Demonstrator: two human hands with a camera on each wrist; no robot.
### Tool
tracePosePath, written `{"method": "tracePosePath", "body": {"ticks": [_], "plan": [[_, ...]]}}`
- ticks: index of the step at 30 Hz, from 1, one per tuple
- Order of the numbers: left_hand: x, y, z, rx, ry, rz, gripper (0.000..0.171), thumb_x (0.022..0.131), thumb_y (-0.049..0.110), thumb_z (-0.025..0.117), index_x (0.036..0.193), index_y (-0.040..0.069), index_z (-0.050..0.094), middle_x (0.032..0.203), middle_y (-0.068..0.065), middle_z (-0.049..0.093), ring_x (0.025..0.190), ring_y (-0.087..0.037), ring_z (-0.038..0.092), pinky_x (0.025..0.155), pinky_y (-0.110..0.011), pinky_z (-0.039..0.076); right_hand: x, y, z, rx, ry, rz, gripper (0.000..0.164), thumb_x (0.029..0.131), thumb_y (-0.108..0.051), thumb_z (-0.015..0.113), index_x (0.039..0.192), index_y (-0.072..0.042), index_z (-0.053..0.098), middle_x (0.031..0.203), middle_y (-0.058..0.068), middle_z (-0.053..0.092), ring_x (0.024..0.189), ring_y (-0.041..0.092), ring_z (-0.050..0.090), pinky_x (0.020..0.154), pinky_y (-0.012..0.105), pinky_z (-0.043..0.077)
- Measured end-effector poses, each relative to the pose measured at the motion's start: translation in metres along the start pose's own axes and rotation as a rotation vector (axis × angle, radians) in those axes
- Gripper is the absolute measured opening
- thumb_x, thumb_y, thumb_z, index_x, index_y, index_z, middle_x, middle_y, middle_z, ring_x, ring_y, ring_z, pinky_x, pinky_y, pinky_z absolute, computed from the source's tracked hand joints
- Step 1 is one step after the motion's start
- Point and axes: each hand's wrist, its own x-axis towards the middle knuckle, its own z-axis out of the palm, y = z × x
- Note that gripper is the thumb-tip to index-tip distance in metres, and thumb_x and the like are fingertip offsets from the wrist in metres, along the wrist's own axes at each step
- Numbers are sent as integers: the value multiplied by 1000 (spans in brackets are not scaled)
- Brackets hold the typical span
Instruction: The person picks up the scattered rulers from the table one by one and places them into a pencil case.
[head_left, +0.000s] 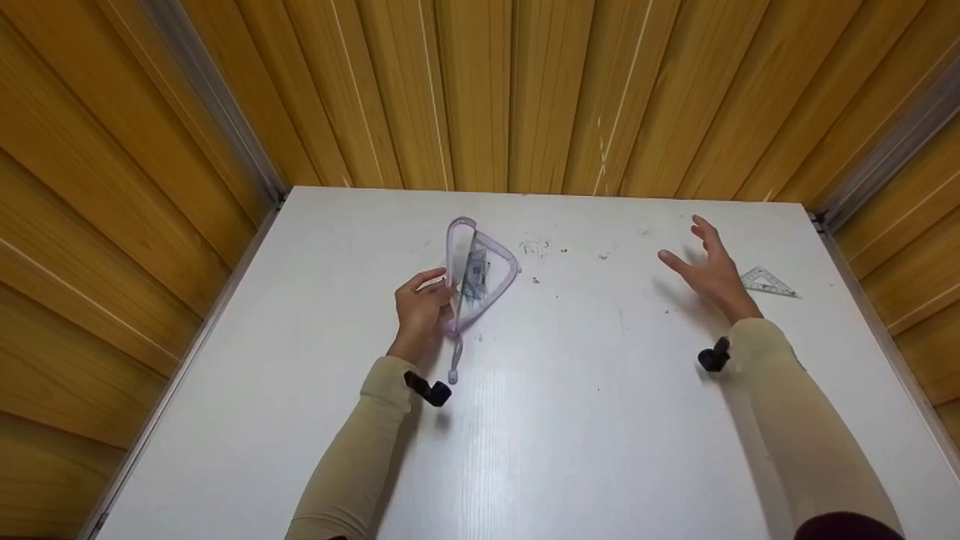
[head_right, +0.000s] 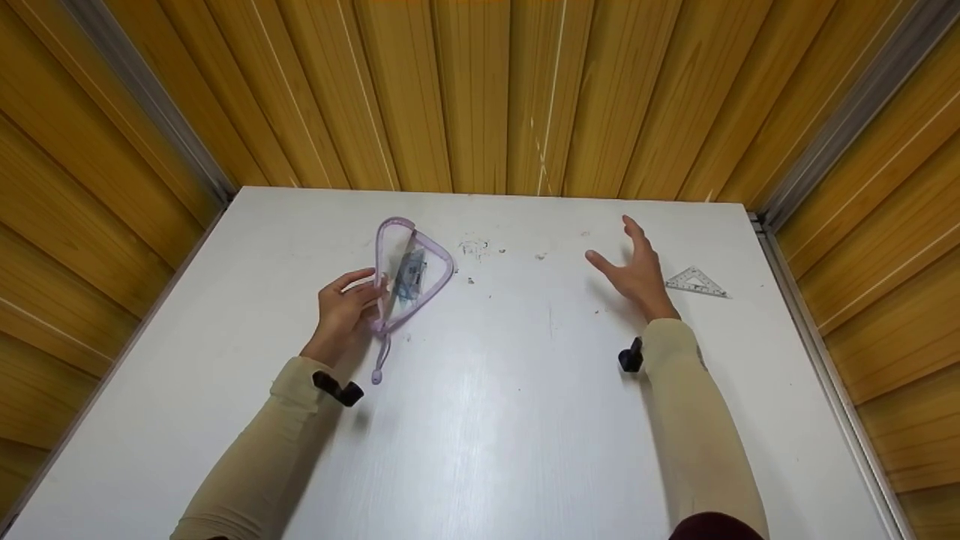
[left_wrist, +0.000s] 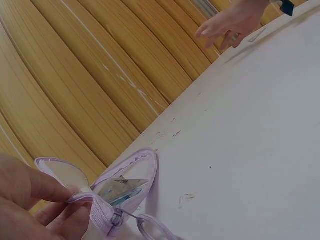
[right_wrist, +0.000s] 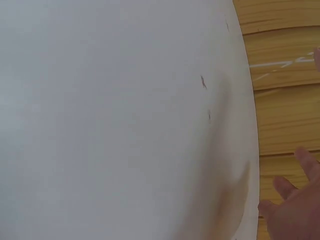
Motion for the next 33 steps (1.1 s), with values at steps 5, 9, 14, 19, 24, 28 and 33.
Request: {"method": "tracePosePath", "body": {"ticks": [5,9,14,19,24,28,33], "plan": [[-1,1,0,1,6,-8,32,88,-6,75,118,4,74,102,-16,76,78,-22,70,59,-27,54,-2,14,-15,-10,40,38,111,87,-67,69,166,-33,-1,172,11,6,155,43,3,117,70,10],[-2,3,1,18,6,-13,32,88,-5,75,118,5,74,102,-16,76,81,-25,71,61,-28,56,-6,27,-29,-34,57,61,114,85,-70,68,166,-31,-1,172,13,4,155,44,1,117,71,7],[-2,3,0,43,10,-21,30,89,-4,73,117,8,74,103,-15,76,84,-27,70,62,-28,56,-12,41,-46,-79,56,62,115,85,-71,68,166,-30,-1,172,17,4,154,46,0,115,73,6],[-1,3,0,31,13,-16,32,87,-5,75,117,6,74,103,-16,76,81,-24,71,60,-27,55,-19,52,-62,-126,15,36,115,87,-67,69,165,-30,-7,171,19,-3,154,48,-3,115,73,5],[0,3,0,30,28,-40,32,87,-4,77,117,8,75,103,-14,76,80,-21,69,60,-26,53,-26,60,-73,-136,-15,74,120,85,-69,70,164,-30,-12,170,21,-8,152,50,-7,113,75,4],[-1,4,1,10,33,-50,32,87,-5,77,116,7,75,103,-14,76,80,-21,69,60,-27,53,-31,67,-79,-140,-19,102,122,84,-70,70,163,-29,-14,169,24,-6,152,51,-7,113,75,4],[-1,4,2,-3,36,-51,32,86,-6,76,116,5,74,102,-15,76,80,-20,69,61,-27,53,-32,76,-82,-150,-20,117,125,84,-70,71,163,-25,-15,169,23,-8,151,50,-8,113,74,3]]}}
